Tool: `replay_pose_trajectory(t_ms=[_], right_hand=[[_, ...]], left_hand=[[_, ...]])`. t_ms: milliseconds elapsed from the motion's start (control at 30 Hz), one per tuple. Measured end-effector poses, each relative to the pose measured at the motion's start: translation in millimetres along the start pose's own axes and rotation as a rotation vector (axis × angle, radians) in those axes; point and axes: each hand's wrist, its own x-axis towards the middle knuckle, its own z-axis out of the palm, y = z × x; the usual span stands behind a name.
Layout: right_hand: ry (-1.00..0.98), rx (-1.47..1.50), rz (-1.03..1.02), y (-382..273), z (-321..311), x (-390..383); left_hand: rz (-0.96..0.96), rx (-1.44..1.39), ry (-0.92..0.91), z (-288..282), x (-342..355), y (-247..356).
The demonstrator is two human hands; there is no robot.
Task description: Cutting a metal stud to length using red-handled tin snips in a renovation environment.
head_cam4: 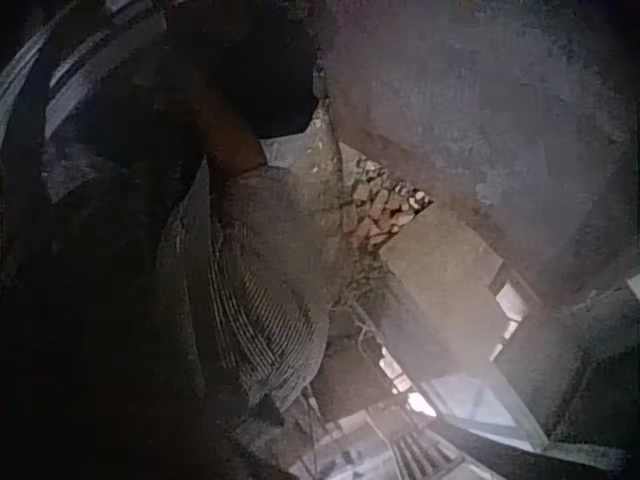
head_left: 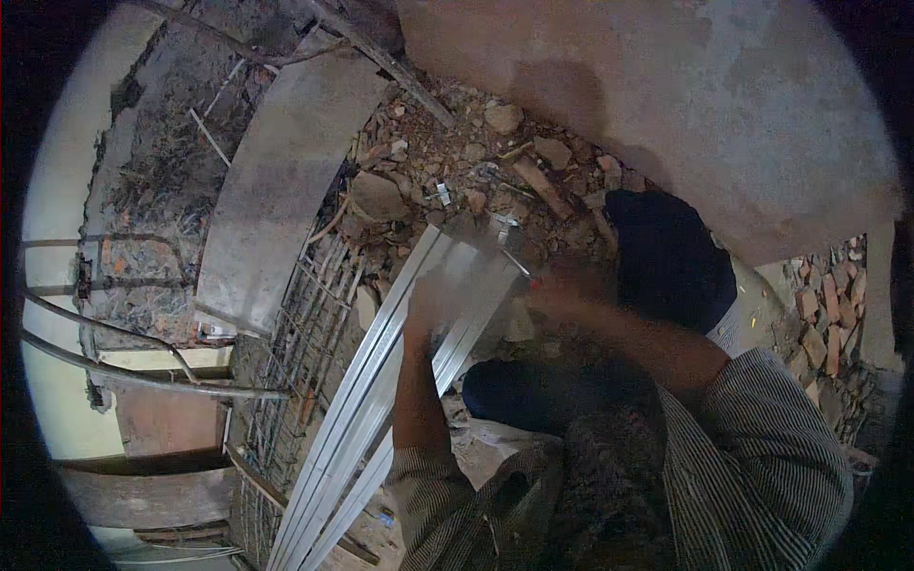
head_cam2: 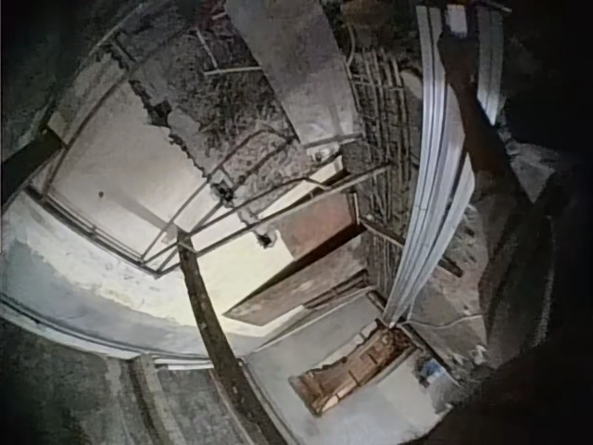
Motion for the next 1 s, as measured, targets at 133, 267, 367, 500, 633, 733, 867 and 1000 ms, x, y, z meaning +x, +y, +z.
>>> replay_pose_trajectory(t_ms=[133,267,367,500,633,733,867,1000], right_hand=[[0.147,0.199,0.055,-51.7,-30.5,-43.4],[0.129,0.313,0.168,-83.2,-49.0,-74.5],[0.213,0.459,-0.031,-96.7,-54.2,-78.9],[0.189,0.201,0.003,-107.8,-64.0,-82.5],[0.162,0.198,-0.005,-111.7,-73.9,-90.6],[0.205,0.384,-0.088,-112.6,-72.5,-90.3],[0.127,0.129,0.127,-110.7,-66.5,-87.0],[0.292,0.23,-0.157,-113.2,-61.7,-90.0]], left_hand=[[-0.006,0.046,-0.056,34.7,1.8,-6.3],[-0.126,0.169,0.277,78.5,-12.5,-20.4],[-0.198,0.045,0.197,109.3,-26.3,-26.3],[-0.257,-0.067,0.111,139.4,-41.7,-2.5],[-0.295,-0.091,0.117,144.3,-43.6,24.0],[-0.318,-0.089,0.143,141.7,-43.3,33.0],[-0.328,-0.104,0.164,144.4,-41.7,37.8],[-0.344,-0.114,0.17,148.3,-39.6,37.1]])
